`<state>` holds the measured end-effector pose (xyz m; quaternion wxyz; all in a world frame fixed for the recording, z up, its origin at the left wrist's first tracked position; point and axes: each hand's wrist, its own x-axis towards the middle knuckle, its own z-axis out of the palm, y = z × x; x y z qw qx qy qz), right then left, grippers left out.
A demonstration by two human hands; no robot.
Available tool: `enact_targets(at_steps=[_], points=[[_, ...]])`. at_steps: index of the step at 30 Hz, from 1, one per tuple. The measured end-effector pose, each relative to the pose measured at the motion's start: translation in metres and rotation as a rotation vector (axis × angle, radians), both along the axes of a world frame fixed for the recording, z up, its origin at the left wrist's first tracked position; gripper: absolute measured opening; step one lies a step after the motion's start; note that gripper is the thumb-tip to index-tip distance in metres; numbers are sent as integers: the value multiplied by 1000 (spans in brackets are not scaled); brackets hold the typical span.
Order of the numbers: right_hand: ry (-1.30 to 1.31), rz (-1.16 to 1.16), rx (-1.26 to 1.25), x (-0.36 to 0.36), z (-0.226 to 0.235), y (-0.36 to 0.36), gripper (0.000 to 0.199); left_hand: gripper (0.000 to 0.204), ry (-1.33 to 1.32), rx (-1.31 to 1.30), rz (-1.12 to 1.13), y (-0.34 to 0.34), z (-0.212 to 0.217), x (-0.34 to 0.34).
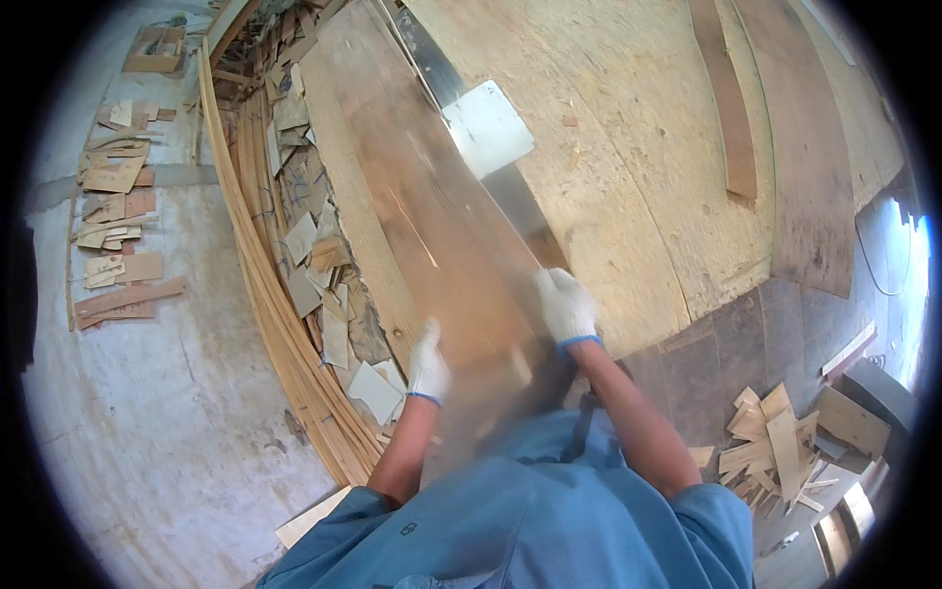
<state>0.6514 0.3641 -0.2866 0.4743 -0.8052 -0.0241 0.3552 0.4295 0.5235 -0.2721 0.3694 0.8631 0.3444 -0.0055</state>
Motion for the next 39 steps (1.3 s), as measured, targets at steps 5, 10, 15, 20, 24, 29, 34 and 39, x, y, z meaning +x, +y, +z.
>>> enact_targets(at_steps=[5,10,15,20,24,29,34,39], points=[[-106,-42,56,9,-30,15,41,74,-256,-866,787,-1,59,66],[-70,-35,68,19,-24,32,42,47,-212,-901,815,30,-4,32],[-93,-10,62,29,-25,38,50,85,-317,-835,842,20,46,76],[-59,38,-23,38,-12,48,54,84,-320,-800,766,36,31,72],[-115,58,-60,45,-9,56,60,84,-348,-807,707,48,16,71],[-126,82,-103,51,-9,61,65,79,-288,-677,648,64,-14,64],[-151,192,-209,61,-3,65,67,83,-338,-753,591,81,-28,67],[-188,206,-201,64,15,72,69,83,-424,-700,613,83,-19,72]])
